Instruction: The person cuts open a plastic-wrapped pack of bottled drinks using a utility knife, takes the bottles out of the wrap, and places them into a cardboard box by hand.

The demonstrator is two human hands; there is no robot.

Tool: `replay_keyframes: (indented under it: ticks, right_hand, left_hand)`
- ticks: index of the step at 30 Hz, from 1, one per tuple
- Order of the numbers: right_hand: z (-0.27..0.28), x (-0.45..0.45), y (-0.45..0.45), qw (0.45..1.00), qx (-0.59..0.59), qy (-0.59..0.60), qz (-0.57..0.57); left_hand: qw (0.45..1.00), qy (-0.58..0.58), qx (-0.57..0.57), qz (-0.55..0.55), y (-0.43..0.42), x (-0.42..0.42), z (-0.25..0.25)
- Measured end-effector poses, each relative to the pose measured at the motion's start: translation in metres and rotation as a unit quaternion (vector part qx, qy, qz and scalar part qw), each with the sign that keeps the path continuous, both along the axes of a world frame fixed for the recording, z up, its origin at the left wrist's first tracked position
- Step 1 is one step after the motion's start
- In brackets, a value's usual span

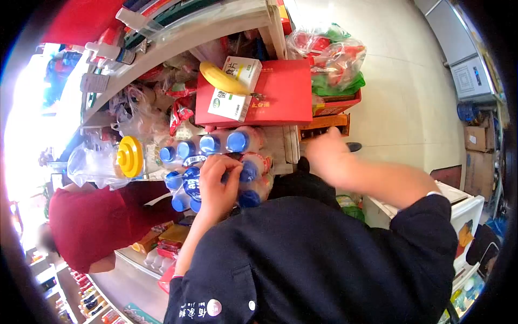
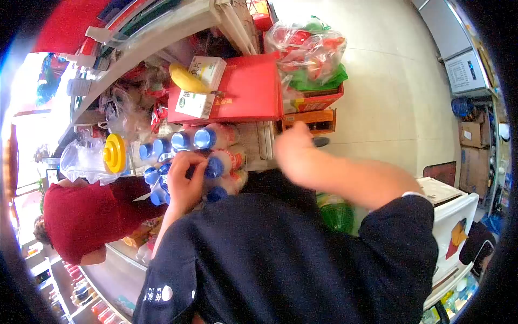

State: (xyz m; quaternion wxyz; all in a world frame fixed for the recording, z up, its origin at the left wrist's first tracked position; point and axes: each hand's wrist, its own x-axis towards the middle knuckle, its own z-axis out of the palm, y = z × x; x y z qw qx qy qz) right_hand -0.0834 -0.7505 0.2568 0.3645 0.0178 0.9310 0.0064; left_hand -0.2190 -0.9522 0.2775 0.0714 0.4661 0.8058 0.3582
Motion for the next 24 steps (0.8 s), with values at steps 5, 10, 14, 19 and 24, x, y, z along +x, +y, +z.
replay_keyframes:
  ticks: [5, 10, 14, 19, 24]
  right_hand:
    - [0.041, 0.03, -0.003, 0.976, -0.134, 0.116, -0.123]
    - [0.058, 0.022, 0.014, 0.872, -0.32, 0.301, -0.213]
    - [0.072, 0.014, 0.02, 0.61, -0.549, 0.246, -0.515]
    - [0.029, -0.011, 0.034, 0.619, -0.506, 0.366, -0.476]
    - [0.019, -0.047, 0.027, 0.687, -0.29, 0.536, -0.396]
  left_hand:
    - [0.997, -0.026, 0.005, -0.071, -0.016, -0.002, 0.013]
    - [0.977, -0.154, -0.094, -0.113, -0.04, -0.001, 0.04]
    - [0.936, -0.276, -0.197, -0.097, -0.052, 0.005, 0.052]
    - [0.935, -0.291, -0.17, -0.115, -0.076, 0.006, 0.054]
    - [0.931, -0.306, -0.144, -0.137, -0.099, 0.004, 0.034]
